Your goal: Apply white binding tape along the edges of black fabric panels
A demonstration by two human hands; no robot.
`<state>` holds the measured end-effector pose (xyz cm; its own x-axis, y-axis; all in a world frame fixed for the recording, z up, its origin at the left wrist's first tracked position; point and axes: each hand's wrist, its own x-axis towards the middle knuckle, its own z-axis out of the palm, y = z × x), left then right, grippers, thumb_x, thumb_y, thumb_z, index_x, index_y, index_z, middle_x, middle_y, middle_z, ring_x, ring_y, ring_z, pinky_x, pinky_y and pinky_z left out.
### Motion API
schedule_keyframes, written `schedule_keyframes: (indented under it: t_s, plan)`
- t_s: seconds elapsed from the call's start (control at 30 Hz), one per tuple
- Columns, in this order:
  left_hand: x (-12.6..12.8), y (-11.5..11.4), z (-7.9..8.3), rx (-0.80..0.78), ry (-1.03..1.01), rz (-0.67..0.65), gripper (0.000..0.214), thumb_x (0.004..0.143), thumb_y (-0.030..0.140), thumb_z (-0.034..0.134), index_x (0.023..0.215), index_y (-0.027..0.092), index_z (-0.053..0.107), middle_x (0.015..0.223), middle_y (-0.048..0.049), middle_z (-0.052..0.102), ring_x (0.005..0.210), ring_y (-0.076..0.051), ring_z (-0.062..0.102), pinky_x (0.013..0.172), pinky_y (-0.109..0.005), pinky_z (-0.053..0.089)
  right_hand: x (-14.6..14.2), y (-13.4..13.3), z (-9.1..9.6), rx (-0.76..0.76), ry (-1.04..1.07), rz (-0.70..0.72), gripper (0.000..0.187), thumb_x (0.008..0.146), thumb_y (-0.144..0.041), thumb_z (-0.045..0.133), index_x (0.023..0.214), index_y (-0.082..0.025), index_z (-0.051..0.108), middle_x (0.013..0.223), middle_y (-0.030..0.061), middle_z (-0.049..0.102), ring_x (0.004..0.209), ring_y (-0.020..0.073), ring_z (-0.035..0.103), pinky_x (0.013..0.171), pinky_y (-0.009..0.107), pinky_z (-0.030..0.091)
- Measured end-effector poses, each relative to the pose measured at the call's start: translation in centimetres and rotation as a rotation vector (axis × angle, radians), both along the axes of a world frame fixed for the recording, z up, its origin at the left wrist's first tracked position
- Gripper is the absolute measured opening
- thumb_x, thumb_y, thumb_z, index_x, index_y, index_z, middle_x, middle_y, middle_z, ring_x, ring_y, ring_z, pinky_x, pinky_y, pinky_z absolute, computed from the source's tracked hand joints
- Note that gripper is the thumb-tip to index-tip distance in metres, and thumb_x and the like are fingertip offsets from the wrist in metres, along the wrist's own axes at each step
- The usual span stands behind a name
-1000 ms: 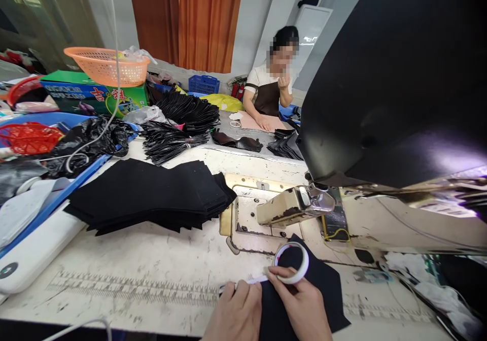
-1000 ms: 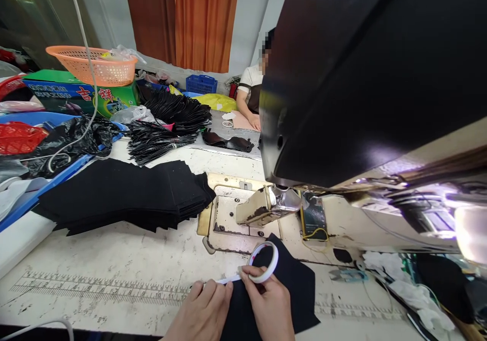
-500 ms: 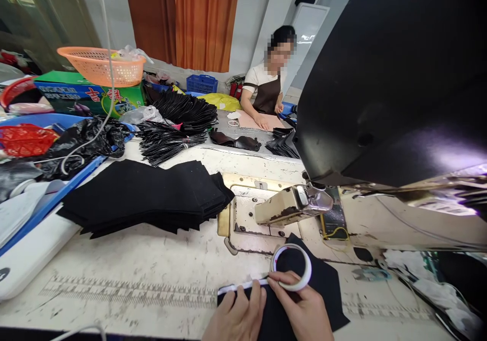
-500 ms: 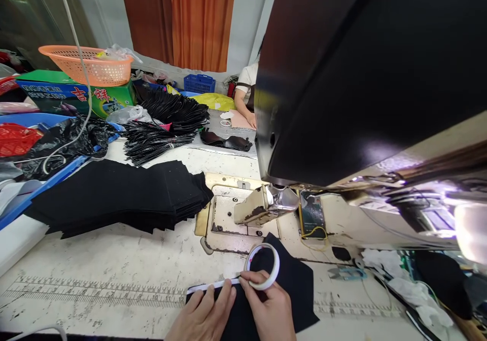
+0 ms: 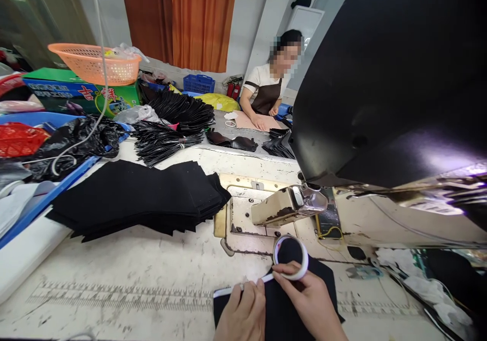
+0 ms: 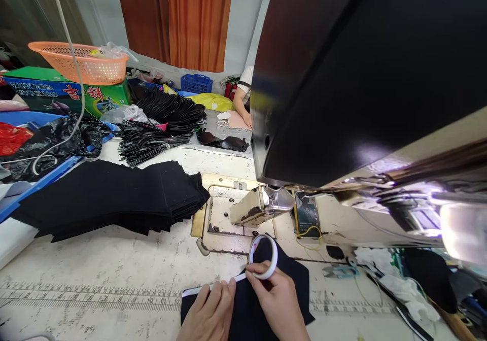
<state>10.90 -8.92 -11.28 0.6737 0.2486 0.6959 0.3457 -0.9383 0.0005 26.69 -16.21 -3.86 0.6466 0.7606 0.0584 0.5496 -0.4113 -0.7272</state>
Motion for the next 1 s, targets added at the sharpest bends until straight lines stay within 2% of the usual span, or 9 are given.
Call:
schedule_keyframes:
  t_s: [0.07, 0.23, 0.43, 0.57, 0.67, 0.77, 0.87, 0.93, 1.0]
  plan:
    - [0.1, 0.0, 0.4, -0.006, -0.011, -0.003, 0.032, 0.084, 0.024, 0.053, 0.107, 0.012, 0.071, 0.101, -0.0049, 0.059, 0.098, -0.02, 0.049, 0.088, -0.033, 0.038, 0.0, 0.1, -0.1, -0.025, -0.01, 0.003, 0.025, 0.078, -0.046, 0.067, 0.079, -0.024, 0.08, 0.078, 0.0056, 0.075, 0.073, 0.0223, 0.072, 0.068, 0.029, 0.057]
    - [1.2, -0.3, 0.9, -0.047, 0.024, 0.0, 0.037, 0.071, 0.032, 0.07, 0.103, 0.013, 0.073, 0.101, -0.0069, 0.059, 0.09, -0.023, 0.046, 0.082, -0.038, 0.038, 0.0, 0.5, -0.3, -0.051, 0.0, -0.023, 0.024, 0.076, -0.045, 0.066, 0.076, -0.025, 0.079, 0.081, 0.0053, 0.077, 0.075, 0.0227, 0.073, 0.071, 0.03, 0.057]
    - [2.2, -0.1, 2.2, 0.014, 0.106, -0.03, 0.046, 0.069, 0.039, 0.075, 0.106, 0.012, 0.074, 0.101, -0.0068, 0.057, 0.083, -0.021, 0.041, 0.076, -0.035, 0.037, -0.2, 0.8, -0.3, -0.056, -0.003, -0.055, 0.026, 0.076, -0.045, 0.065, 0.079, -0.024, 0.079, 0.082, 0.0064, 0.079, 0.074, 0.0239, 0.074, 0.068, 0.031, 0.058]
    - [2.5, -0.5, 1.7, -0.007, 0.096, 0.012, 0.046, 0.065, 0.037, 0.078, 0.104, 0.012, 0.075, 0.097, -0.0077, 0.055, 0.083, -0.022, 0.04, 0.079, -0.038, 0.034, -0.2, 0.8, -0.2, -0.054, -0.027, -0.06, 0.026, 0.076, -0.044, 0.064, 0.08, -0.023, 0.079, 0.085, 0.0078, 0.079, 0.08, 0.0256, 0.074, 0.075, 0.033, 0.057]
    - [1.4, -0.6, 0.8, 0.038, 0.117, -0.001, 0.044, 0.072, 0.04, 0.072, 0.107, 0.013, 0.073, 0.102, -0.0085, 0.057, 0.087, -0.023, 0.043, 0.079, -0.038, 0.034, -0.8, 0.7, -0.1, -0.064, -0.027, -0.034, 0.025, 0.076, -0.043, 0.063, 0.08, -0.023, 0.078, 0.085, 0.0081, 0.078, 0.079, 0.0257, 0.073, 0.074, 0.033, 0.057]
    - [-0.9, -0.5, 0.0, 0.119, 0.163, -0.036, 0.033, 0.085, 0.038, 0.062, 0.109, 0.017, 0.071, 0.108, -0.0065, 0.059, 0.094, -0.022, 0.044, 0.081, -0.035, 0.033, -2.4, 0.3, -0.2, -0.088, -0.002, 0.017, 0.023, 0.076, -0.041, 0.063, 0.077, -0.024, 0.078, 0.081, 0.0071, 0.077, 0.075, 0.0246, 0.072, 0.072, 0.033, 0.055]
    - [-2.9, -0.5, -0.1, 0.121, 0.17, -0.072, 0.027, 0.092, 0.03, 0.055, 0.114, 0.023, 0.07, 0.12, -0.0022, 0.058, 0.102, -0.02, 0.043, 0.086, -0.034, 0.032, -3.7, 0.1, -0.3, -0.122, 0.076, 0.038, 0.025, 0.077, -0.04, 0.06, 0.08, -0.022, 0.078, 0.083, 0.0085, 0.076, 0.077, 0.0251, 0.07, 0.076, 0.036, 0.054]
    - [-3.4, -0.5, 0.0, 0.124, 0.172, -0.105, 0.03, 0.096, 0.029, 0.049, 0.117, 0.024, 0.069, 0.128, -0.0016, 0.057, 0.106, -0.02, 0.043, 0.087, -0.033, 0.032, -3.5, 0.1, -0.2, -0.151, 0.166, 0.058, 0.023, 0.075, -0.038, 0.063, 0.082, -0.021, 0.077, 0.084, 0.0087, 0.075, 0.08, 0.0251, 0.069, 0.078, 0.036, 0.053]
    - [-3.2, -0.5, 0.2, 0.127, 0.171, -0.133, 0.034, 0.098, 0.029, 0.043, 0.115, 0.021, 0.07, 0.128, -0.0033, 0.059, 0.104, -0.02, 0.044, 0.086, -0.034, 0.033, -2.5, 0.2, 0.3, -0.179, 0.268, 0.102, 0.021, 0.072, -0.036, 0.067, 0.082, -0.02, 0.077, 0.074, 0.0058, 0.071, 0.069, 0.0221, 0.067, 0.066, 0.033, 0.054]
